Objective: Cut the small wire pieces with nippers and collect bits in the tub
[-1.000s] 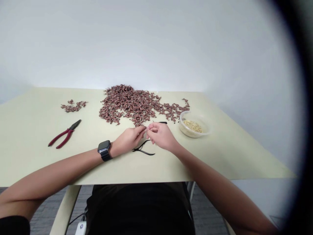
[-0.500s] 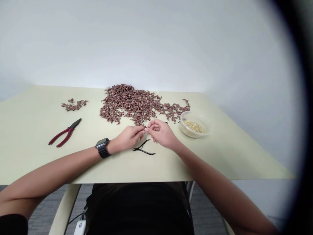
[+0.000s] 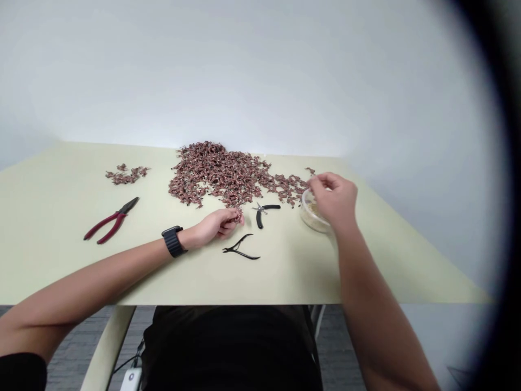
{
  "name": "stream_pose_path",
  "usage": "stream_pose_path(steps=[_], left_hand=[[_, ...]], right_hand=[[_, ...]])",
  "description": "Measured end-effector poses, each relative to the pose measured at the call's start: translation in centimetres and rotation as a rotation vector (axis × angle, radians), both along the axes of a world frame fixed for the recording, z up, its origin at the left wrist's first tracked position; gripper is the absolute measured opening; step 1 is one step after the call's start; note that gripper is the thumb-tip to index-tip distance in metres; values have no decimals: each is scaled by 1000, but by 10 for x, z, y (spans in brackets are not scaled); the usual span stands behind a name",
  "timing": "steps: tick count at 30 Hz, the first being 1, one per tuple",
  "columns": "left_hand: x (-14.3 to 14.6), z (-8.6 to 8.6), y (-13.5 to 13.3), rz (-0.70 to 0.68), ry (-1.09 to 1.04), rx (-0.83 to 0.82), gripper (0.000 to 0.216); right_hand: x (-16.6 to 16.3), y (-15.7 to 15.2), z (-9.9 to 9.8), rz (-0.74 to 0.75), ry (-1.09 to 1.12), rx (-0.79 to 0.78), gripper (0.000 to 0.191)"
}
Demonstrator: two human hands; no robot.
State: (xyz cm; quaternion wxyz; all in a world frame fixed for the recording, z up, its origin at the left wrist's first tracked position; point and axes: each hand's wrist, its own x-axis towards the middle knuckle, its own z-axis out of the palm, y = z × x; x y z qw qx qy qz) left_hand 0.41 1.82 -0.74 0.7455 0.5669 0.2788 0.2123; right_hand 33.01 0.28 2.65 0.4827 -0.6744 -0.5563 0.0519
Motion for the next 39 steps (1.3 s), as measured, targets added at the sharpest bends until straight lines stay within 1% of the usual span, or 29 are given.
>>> stream_pose_path(steps=[1,2,3,4,6,7,9,11,15,17,20,23,25,27,29,30,31,34,36,37,39], left_hand=[[0,1,-1,6,-1,-13,21],[0,1,-1,15,6,-3,20],[0,1,-2,24,23,31,21],[-1,1,-2,33,44,84,25],[-1,0,-3,28,88,194,31],[-1,-1,-3,17,98,232,32],[-1,-2,-2,-6,97,264,32],[-2,-3,-2,-23,93,277,31],[-2,-6,0,-37,84,270,29],[-2,-6,1,-37,71,268,27],[-2,-5,2,-29,68,298,26],[-2,-1,2,-15,91,331,27],[-2,0,2,4,111,352,27],[-2,0,2,23,118,350,27],[-2,0,2,38,101,317,27],[-2,0,1,43,89,302,26],[-1,0,1,45,77,295,26],[0,6,-3,45,29,277,28],[1,11,-5,41,-12,231,30],[1,13,-7,39,-30,199,31],[2,15,-8,35,-49,143,33]], right_hand=[[18,1,0,-42,-63,-134,31],[35,3,-2,-42,-125,-297,31],[48,4,-5,-8,-191,-446,29],[58,5,-9,45,-259,-552,26],[68,8,-17,145,-371,-664,20],[70,9,-21,169,-413,-680,18],[68,12,-25,174,-463,-675,13],[67,14,-27,146,-458,-645,11],[68,15,-28,118,-341,-571,17],[69,15,-29,120,-292,-553,18],[69,15,-30,113,-253,-565,19],[67,15,-28,72,-233,-621,21],[65,14,-24,46,-243,-617,20],[61,12,-19,19,-254,-523,21],[50,10,-12,13,-189,-377,25],[42,8,-8,43,-103,-315,27],[32,5,-5,105,18,-269,30],[-9,-6,3,455,355,-250,36],[-39,-14,5,657,420,-334,36],[-53,-17,4,723,412,-372,35],[-76,-22,2,769,353,-404,32]])
